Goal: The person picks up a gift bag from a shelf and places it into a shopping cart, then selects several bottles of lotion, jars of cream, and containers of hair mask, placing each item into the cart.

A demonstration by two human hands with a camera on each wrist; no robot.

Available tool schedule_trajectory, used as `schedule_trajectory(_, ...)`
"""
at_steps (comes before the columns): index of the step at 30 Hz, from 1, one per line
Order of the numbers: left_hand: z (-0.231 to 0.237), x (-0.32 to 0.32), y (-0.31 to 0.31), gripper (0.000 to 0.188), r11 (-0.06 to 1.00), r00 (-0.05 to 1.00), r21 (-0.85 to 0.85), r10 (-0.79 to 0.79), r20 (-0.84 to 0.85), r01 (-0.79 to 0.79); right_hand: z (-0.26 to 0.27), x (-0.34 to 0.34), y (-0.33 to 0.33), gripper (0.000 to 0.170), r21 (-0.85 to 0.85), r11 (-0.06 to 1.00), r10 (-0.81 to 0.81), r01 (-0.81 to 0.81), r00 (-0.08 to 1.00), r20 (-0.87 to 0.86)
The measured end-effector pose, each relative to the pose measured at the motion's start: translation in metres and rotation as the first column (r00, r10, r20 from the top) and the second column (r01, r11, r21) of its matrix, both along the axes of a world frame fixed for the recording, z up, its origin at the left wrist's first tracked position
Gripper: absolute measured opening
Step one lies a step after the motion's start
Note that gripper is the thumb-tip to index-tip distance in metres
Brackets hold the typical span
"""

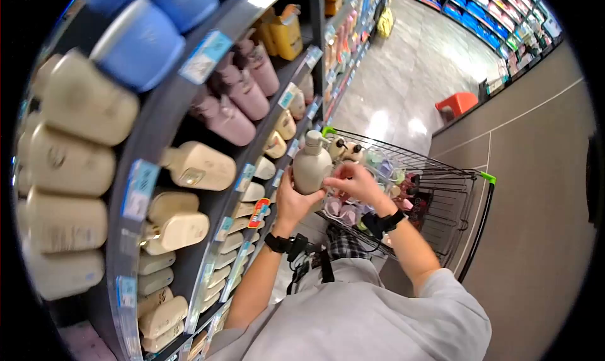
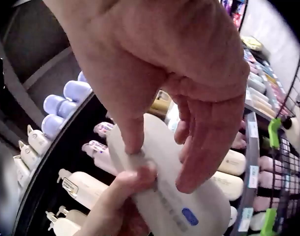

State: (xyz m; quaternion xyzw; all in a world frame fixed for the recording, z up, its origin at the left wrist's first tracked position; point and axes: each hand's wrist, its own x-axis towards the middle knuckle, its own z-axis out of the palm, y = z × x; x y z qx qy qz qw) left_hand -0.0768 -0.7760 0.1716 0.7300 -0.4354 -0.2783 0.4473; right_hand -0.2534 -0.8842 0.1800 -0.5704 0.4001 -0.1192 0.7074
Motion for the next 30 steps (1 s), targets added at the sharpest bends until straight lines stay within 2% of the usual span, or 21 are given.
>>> schedule_trajectory(1, -0.013, -0.004, -0.008, 0.075, 1.000, 1.000, 0.018, -0.006, -0.020, 0.006, -0.009, -0.004, 0.004, 0.043, 0.103, 0.994, -0.026, 0.030, 0.999, -0.046)
schedule_trajectory(3, -0.044, -0.008, -0.022, 0.077, 0.996, 0.997, 0.092, -0.030, 0.069, 0.024, -0.055, -0.011, 0.012, 0.042, 0.210, 0.974, -0.086, 0.082, 0.996, 0.009)
schedule_trajectory(5, -0.073, -0.013, -0.031, 0.081, 0.989, 0.996, 0.143, -0.048, 0.077, 0.037, -0.093, -0.017, 0.022, 0.038, 0.352, 0.916, -0.231, 0.193, 0.971, 0.068)
schedule_trajectory(6, -0.083, -0.017, -0.036, 0.082, 0.988, 0.992, 0.155, -0.040, 0.119, 0.021, -0.095, -0.017, 0.022, 0.035, 0.515, 0.823, -0.333, 0.238, 0.938, 0.099)
schedule_trajectory(7, -0.093, -0.022, -0.042, 0.084, 0.987, 0.987, 0.162, -0.034, 0.159, 0.007, -0.109, -0.017, 0.020, 0.035, 0.530, 0.810, -0.346, 0.250, 0.934, 0.089)
schedule_trajectory(9, -0.113, -0.032, -0.048, 0.083, 0.985, 0.979, 0.174, -0.036, 0.203, 0.000, -0.139, -0.016, 0.016, 0.037, 0.706, 0.657, -0.497, 0.264, 0.856, 0.142)
schedule_trajectory(12, -0.146, -0.039, -0.060, 0.078, 0.993, 0.964, 0.066, 0.076, 0.256, -0.096, -0.173, -0.003, 0.004, 0.038, 0.730, 0.590, -0.562, 0.345, 0.824, 0.065)
schedule_trajectory(13, -0.156, -0.040, -0.065, 0.078, 0.993, 0.965, 0.077, 0.069, 0.253, -0.091, -0.184, 0.001, -0.001, 0.038, 0.731, 0.570, -0.582, 0.375, 0.812, 0.037)
schedule_trajectory(15, -0.175, -0.040, -0.077, 0.079, 0.974, 0.963, 0.122, 0.160, 0.218, -0.190, -0.204, 0.007, -0.013, 0.039, 0.742, 0.570, -0.585, 0.353, 0.808, 0.066)
schedule_trajectory(19, -0.216, -0.035, -0.094, 0.080, 0.974, 0.958, 0.126, 0.156, 0.239, -0.190, -0.236, 0.015, -0.034, 0.036, 0.751, 0.557, -0.544, 0.355, 0.839, 0.007)
schedule_trajectory(23, -0.249, -0.035, -0.100, 0.084, 0.973, 0.960, 0.161, 0.122, 0.254, -0.166, -0.275, 0.017, -0.047, 0.036, 0.733, 0.595, -0.476, 0.329, 0.879, -0.008)
schedule_trajectory(25, -0.268, -0.036, -0.103, 0.084, 0.973, 0.962, 0.167, 0.117, 0.246, -0.161, -0.284, 0.020, -0.047, 0.038, 0.678, 0.607, -0.506, 0.415, 0.859, -0.073)
schedule_trajectory(27, -0.286, -0.037, -0.106, 0.084, 0.969, 0.982, 0.170, 0.162, 0.102, -0.177, -0.292, 0.020, -0.048, 0.039, 0.676, 0.636, -0.476, 0.372, 0.879, -0.036)
schedule_trajectory(29, -0.302, -0.035, -0.106, 0.081, 0.968, 0.984, 0.182, 0.159, 0.074, -0.171, -0.290, 0.023, -0.049, 0.046, 0.605, 0.742, -0.358, 0.290, 0.934, -0.008)
schedule_trajectory(30, -0.306, -0.034, -0.107, 0.080, 0.967, 0.985, 0.189, 0.171, 0.013, -0.171, -0.286, 0.025, -0.050, 0.052, 0.566, 0.759, -0.332, 0.321, 0.939, -0.088)
